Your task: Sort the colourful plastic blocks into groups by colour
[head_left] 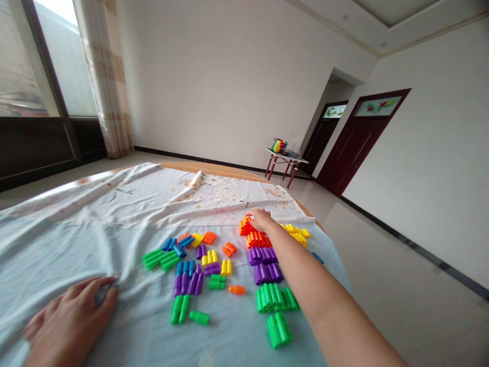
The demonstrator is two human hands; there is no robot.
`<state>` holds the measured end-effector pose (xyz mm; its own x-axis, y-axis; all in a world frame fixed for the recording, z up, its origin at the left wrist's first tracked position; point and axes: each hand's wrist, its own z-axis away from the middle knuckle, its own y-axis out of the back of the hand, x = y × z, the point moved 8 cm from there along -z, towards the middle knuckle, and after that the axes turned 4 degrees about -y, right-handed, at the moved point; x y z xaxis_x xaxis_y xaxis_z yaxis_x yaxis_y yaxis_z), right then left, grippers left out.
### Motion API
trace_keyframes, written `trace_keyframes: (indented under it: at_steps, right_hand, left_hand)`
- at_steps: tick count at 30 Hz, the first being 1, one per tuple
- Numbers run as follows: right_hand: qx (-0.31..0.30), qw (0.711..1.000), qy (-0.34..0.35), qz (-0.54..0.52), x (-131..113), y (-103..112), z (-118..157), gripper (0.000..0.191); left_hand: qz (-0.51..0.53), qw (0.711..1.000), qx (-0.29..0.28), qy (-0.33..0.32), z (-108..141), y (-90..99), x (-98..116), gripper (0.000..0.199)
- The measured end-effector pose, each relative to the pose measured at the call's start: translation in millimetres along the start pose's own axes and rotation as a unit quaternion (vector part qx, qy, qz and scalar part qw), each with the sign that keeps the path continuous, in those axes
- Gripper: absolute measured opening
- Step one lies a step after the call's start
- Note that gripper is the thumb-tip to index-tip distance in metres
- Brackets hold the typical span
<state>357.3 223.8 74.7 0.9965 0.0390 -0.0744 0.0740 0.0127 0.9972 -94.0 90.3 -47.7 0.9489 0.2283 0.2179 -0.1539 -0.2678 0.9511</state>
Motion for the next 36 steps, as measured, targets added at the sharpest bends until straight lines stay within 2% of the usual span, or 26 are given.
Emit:
trace_keyframes:
  at_steps: [5, 9, 13, 16, 20, 23, 25, 30, 36]
  right_hand:
    - [0.005, 1.000, 0.008, -0.002, 0, 4, 3, 0.042]
    - [0.027, 0.999, 0.029, -0.012, -6, 24, 17, 0.043]
    - [0.071, 0.990, 0.100, -0.062, -27, 50, 54, 0.038]
    - [0.095, 0.968, 0.186, -0.136, -57, 57, 96, 0.032]
    - [0.055, 0.935, 0.279, -0.210, -107, 30, 152, 0.026]
    - [0.032, 0.922, 0.302, -0.242, -138, -1, 180, 0.026]
    - [0.029, 0.922, 0.294, -0.251, -151, -21, 189, 0.030]
    - [0.038, 0.942, 0.240, -0.231, -166, -54, 193, 0.044]
    - [0.031, 0.947, 0.246, -0.206, -163, -63, 210, 0.039]
  left_hand:
    - [-0.011, 0.999, 0.029, -0.018, 8, 17.5, 14, 0.047]
    - [-0.005, 1.000, 0.026, -0.011, 13, 29.4, 23, 0.045]
    - [0.013, 1.000, 0.004, -0.006, 19, 44.2, 35, 0.042]
    - [0.019, 1.000, -0.007, -0.002, 25, 56.7, 46, 0.041]
    - [0.034, 0.999, -0.006, 0.000, 32, 67.1, 56, 0.043]
    - [0.034, 0.999, -0.005, 0.001, 35, 69.4, 59, 0.044]
    - [0.033, 0.999, -0.005, 0.000, 36, 70.1, 60, 0.044]
    - [0.039, 0.999, -0.009, -0.004, 37, 71.5, 60, 0.046]
    - [0.059, 0.998, -0.008, -0.010, 36, 72.2, 58, 0.046]
